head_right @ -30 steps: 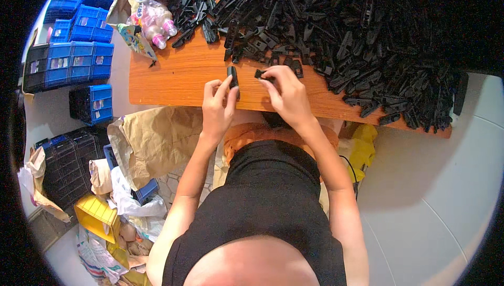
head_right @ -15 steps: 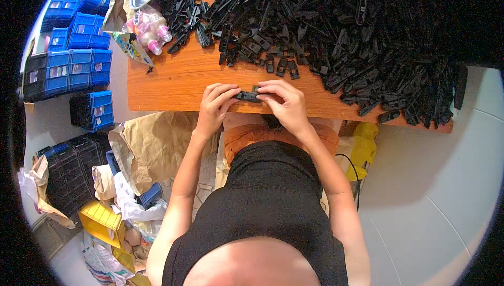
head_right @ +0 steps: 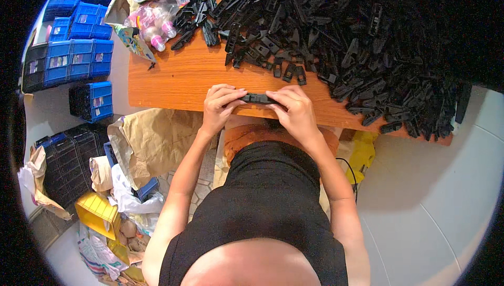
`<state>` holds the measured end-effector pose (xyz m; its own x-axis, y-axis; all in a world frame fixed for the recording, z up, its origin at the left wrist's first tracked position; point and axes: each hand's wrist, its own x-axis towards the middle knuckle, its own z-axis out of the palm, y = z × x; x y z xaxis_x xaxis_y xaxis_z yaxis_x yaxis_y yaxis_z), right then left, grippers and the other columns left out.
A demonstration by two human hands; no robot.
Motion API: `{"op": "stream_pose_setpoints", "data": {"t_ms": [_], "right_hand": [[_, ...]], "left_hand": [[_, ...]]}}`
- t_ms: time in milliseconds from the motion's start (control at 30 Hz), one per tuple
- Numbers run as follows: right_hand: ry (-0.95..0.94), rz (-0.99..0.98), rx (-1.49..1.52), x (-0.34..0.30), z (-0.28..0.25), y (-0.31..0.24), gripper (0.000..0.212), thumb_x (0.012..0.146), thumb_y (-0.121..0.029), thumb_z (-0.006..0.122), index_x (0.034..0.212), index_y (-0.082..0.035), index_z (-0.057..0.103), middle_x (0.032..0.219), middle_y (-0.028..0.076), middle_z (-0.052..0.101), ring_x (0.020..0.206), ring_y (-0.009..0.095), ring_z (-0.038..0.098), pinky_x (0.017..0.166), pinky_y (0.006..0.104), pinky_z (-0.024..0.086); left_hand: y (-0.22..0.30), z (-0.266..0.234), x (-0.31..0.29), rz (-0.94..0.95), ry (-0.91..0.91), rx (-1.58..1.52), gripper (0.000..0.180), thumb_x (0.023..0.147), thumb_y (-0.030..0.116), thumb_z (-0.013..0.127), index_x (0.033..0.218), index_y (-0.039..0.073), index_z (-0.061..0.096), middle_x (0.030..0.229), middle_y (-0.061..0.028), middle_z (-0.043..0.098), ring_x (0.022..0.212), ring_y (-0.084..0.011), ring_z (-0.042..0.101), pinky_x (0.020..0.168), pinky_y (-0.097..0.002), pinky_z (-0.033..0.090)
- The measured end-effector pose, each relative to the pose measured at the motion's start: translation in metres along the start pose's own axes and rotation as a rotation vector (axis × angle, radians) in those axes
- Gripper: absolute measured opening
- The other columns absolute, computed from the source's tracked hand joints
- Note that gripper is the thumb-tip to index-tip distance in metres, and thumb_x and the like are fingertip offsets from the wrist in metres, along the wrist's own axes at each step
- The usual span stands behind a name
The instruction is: Assembling small black plastic mechanical parts on a desk.
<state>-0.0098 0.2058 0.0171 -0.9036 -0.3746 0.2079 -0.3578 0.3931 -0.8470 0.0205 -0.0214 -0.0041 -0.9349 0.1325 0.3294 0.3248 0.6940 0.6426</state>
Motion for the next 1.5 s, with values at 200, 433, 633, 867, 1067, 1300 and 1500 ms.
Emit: {"op": "stream_pose_setpoints", "data": {"t_ms": [200, 433, 633, 867, 1067, 1300, 1500], "right_hand": [[-0.027, -0.033, 0.011, 0.001, 0.0, 0.002, 0.031, 0.067, 0.0, 0.075, 0.097, -0.002, 0.072, 0.09, 0.01, 0.07, 0.088, 0.027, 0.063, 0.079, 0.0357, 0.052], [0.017, -0.069, -0.01, 0.002, 0.007, 0.0, 0.032, 0.065, 0.001, 0.074, 0.097, -0.005, 0.072, 0.091, 0.008, 0.069, 0.087, 0.026, 0.062, 0.079, 0.0352, 0.052], [-0.419, -0.084, -0.014, -0.009, -0.039, -0.003, 0.03, 0.069, -0.005, 0.075, 0.099, -0.005, 0.071, 0.1, 0.009, 0.066, 0.094, 0.028, 0.061, 0.084, 0.0378, 0.049], [0.172, 0.236, -0.363, 0.01, -0.024, 0.009, 0.028, 0.08, -0.014, 0.071, 0.102, -0.002, 0.058, 0.095, 0.012, 0.057, 0.093, 0.028, 0.061, 0.071, 0.036, 0.053], [0.249, 0.072, -0.564, 0.007, -0.019, 0.019, 0.029, 0.08, -0.012, 0.07, 0.106, -0.004, 0.059, 0.095, 0.012, 0.056, 0.092, 0.03, 0.058, 0.072, 0.0391, 0.052], [0.219, 0.284, 0.446, -0.005, -0.02, -0.003, 0.02, 0.078, -0.002, 0.071, 0.094, 0.001, 0.062, 0.092, 0.009, 0.067, 0.081, 0.016, 0.067, 0.074, 0.0289, 0.053], [0.084, -0.069, 0.099, -0.01, -0.005, 0.006, 0.025, 0.073, -0.001, 0.074, 0.098, 0.001, 0.067, 0.097, 0.013, 0.069, 0.093, 0.025, 0.065, 0.084, 0.0348, 0.052]], "left_hand": [[0.004, 0.001, 0.002, -0.014, 0.008, 0.002, 0.03, 0.068, 0.016, 0.077, 0.097, 0.016, 0.074, 0.093, 0.0024, 0.071, 0.088, -0.0183, 0.061, 0.08, -0.0321, 0.043], [0.011, 0.001, 0.01, 0.051, -0.019, -0.037, 0.025, 0.07, 0.016, 0.076, 0.095, 0.014, 0.074, 0.09, 0.0016, 0.071, 0.087, -0.0186, 0.061, 0.079, -0.0327, 0.043], [0.005, -0.004, 0.085, 0.045, 0.267, 0.157, 0.034, 0.08, 0.018, 0.072, 0.109, 0.004, 0.062, 0.098, -0.0121, 0.064, 0.093, -0.0315, 0.057, 0.083, -0.0393, 0.045], [-0.003, -0.008, 0.118, -0.049, 0.195, 0.234, 0.049, 0.081, 0.01, 0.072, 0.126, 0.005, 0.054, 0.097, -0.0132, 0.065, 0.092, -0.0258, 0.061, 0.083, -0.0369, 0.048], [0.035, -0.007, 0.049, -0.205, 0.239, -0.543, 0.045, 0.085, -0.002, 0.066, 0.127, 0.002, 0.05, 0.102, -0.0088, 0.064, 0.095, -0.016, 0.064, 0.081, -0.0271, 0.053], [0.031, 0.02, -0.005, -0.084, 0.128, -0.075, 0.026, 0.07, 0.003, 0.078, 0.095, 0.004, 0.072, 0.095, -0.0111, 0.066, 0.103, -0.0302, 0.062, 0.085, -0.0387, 0.052], [0.027, 0.018, 0.002, -0.013, 0.076, -0.012, 0.029, 0.068, 0.006, 0.078, 0.096, 0.007, 0.073, 0.092, -0.0073, 0.067, 0.103, -0.028, 0.06, 0.086, -0.0375, 0.05]]}}
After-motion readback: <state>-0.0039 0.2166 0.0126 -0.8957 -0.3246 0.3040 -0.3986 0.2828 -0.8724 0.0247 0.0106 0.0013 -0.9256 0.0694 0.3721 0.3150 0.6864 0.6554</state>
